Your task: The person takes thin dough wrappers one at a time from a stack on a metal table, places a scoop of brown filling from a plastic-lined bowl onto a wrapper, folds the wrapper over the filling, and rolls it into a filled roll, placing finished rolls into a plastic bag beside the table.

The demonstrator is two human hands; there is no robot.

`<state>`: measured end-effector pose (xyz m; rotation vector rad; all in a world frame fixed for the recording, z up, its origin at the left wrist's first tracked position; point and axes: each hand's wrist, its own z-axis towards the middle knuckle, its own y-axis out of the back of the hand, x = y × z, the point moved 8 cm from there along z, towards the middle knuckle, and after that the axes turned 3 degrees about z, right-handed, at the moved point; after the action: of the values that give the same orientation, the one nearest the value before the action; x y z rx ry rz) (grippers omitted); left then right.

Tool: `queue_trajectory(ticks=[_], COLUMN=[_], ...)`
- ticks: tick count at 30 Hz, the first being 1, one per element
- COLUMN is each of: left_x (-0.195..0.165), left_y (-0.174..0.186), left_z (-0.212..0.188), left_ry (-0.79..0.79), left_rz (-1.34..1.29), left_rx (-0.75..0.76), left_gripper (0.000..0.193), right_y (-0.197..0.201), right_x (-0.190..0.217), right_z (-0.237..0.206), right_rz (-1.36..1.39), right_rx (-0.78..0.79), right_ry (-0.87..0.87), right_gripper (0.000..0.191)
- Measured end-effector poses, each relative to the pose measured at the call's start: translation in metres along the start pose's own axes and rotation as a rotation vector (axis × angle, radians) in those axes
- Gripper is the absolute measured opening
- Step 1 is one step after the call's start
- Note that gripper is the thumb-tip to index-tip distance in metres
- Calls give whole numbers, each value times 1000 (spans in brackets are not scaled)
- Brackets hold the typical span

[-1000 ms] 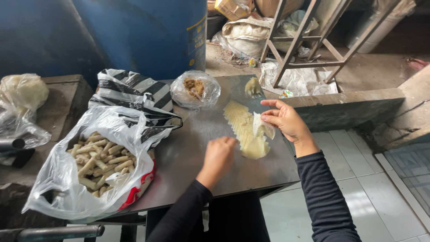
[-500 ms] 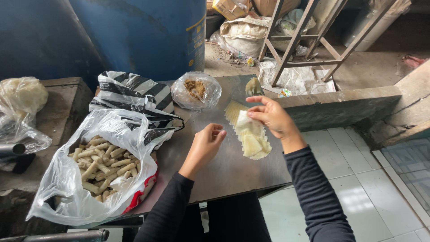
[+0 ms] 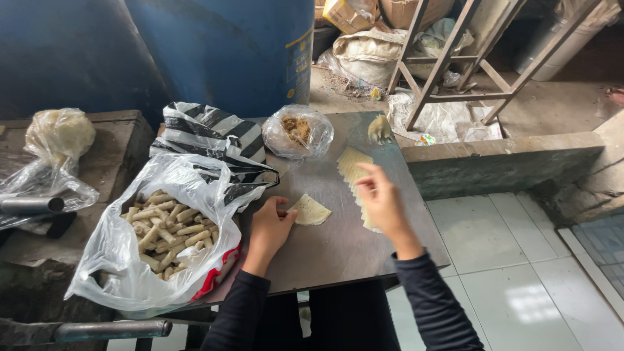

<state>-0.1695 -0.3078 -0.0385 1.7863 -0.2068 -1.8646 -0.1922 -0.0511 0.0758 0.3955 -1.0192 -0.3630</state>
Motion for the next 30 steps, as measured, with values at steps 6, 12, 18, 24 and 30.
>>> queue_trajectory(ticks=[6,12,18,24,30], left_x=[-31,-79,-119,-155,-201], left_y=[26,-15,-119,-152,-158], left_z=[-2,-38,-58,-51,-49], left_ry=[-154,-486,-618,-623,-720], left_rz=[199,300,290,316,81], left_rx=[-127,-194,79,50,146], left_gripper=[33,27,38,50,71], right_y=[28,32,34,67,101], right_x=[-44,-61,-55,-34,-4], right_z=[-16,-41,-44,-34,-15], right_rz=[-261,-332,-387,-213,-313], right_rx=[74,-4,50,40,68], right_ry=[-135,-54,92,-16,164], right_gripper=[46,53,47,42,43])
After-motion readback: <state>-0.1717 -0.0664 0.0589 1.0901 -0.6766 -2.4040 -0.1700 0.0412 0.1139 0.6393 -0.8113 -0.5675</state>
